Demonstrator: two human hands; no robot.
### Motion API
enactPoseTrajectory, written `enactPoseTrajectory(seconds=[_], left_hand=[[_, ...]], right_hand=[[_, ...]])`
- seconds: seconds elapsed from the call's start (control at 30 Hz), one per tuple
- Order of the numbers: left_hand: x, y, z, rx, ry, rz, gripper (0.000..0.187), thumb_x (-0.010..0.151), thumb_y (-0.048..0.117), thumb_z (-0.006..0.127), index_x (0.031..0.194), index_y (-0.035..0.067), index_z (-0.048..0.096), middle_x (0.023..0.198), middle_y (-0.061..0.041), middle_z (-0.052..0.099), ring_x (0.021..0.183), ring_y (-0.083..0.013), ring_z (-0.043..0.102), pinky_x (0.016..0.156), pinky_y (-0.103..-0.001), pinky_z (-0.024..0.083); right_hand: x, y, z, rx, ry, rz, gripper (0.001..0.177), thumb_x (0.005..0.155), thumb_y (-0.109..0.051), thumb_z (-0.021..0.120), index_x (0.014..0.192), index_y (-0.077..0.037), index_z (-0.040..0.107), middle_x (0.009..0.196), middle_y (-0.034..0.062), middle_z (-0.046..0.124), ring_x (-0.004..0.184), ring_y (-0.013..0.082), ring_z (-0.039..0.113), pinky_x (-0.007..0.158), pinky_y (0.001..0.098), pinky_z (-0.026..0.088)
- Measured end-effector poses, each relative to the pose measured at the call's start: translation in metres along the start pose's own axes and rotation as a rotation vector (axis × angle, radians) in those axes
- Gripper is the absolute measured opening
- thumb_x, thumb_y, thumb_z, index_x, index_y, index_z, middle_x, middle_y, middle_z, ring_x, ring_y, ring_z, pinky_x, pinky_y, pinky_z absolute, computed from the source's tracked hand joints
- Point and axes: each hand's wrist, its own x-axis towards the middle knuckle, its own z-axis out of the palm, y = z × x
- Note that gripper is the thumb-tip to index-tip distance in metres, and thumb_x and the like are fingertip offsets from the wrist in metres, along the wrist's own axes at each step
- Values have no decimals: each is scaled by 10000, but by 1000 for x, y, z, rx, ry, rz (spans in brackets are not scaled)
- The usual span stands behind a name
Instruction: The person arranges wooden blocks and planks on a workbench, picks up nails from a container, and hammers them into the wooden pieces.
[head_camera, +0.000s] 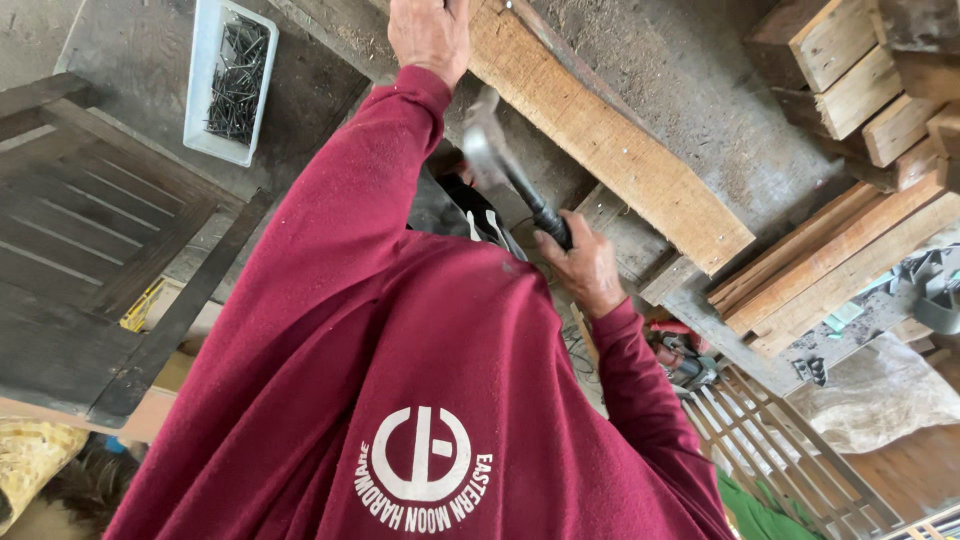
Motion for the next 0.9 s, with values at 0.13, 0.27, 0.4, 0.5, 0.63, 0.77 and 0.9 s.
enactPoseTrajectory(seconds=[0.13, 0.27, 0.4, 0.5, 0.63, 0.77, 0.9], left_hand=[[2, 6, -7, -127, -204, -222, 369, 1030, 369, 574, 870, 41, 631, 766, -125, 672, 719, -323, 706, 659, -452, 572], [11, 14, -16, -98, -293, -282, 373, 1045, 358, 563, 886, 31, 644, 768, -131, 683, 716, -306, 709, 668, -448, 585], [50, 18, -29, -75, -807, -506, 318, 1049, 315, 458, 1128, 52, 620, 894, -102, 699, 747, -272, 746, 698, -416, 661], [68, 38, -32, 57, -842, -686, 298, 1042, 242, 477, 1111, 33, 677, 987, -134, 738, 844, -231, 784, 802, -369, 665], [68, 58, -43, 40, -566, -959, 363, 997, 353, 486, 1060, 78, 715, 1041, -138, 753, 930, -287, 750, 863, -399, 598], [67, 54, -36, -27, -380, -1068, 386, 942, 348, 501, 1018, 46, 729, 1049, -163, 758, 986, -327, 736, 885, -420, 578], [64, 50, -32, -27, -407, -1025, 369, 982, 278, 450, 1002, 35, 727, 1080, -170, 765, 995, -321, 772, 905, -421, 597]], right_hand=[[9, 11, 33, 249, 79, 170, 470, 1001, -464, 617, 1129, -12, 593, 691, 79, 622, 591, 143, 603, 520, 351, 502], [22, 12, 56, 544, 80, 216, 508, 971, -542, 625, 1084, -51, 565, 723, 6, 579, 600, 88, 542, 510, 297, 480], [27, 9, 73, 656, 132, 168, 499, 973, -551, 636, 1049, -59, 592, 734, -19, 572, 629, 60, 517, 532, 257, 442], [29, 2, 71, 797, 135, 163, 486, 985, -509, 689, 1060, -39, 592, 764, -10, 562, 663, 68, 506, 558, 245, 426], [13, -34, 26, 761, 112, 257, 456, 977, -486, 646, 1079, -45, 593, 755, 4, 614, 591, 86, 571, 497, 252, 477], [13, -80, -19, 1047, 299, -647, 569, 956, -516, 694, 1186, -13, 561, 918, 76, 615, 630, 159, 591, 510, 292, 527], [30, -79, -19, 782, 327, -465, 400, 1047, -418, 668, 1162, -51, 559, 868, 91, 621, 634, 185, 593, 554, 316, 522]])
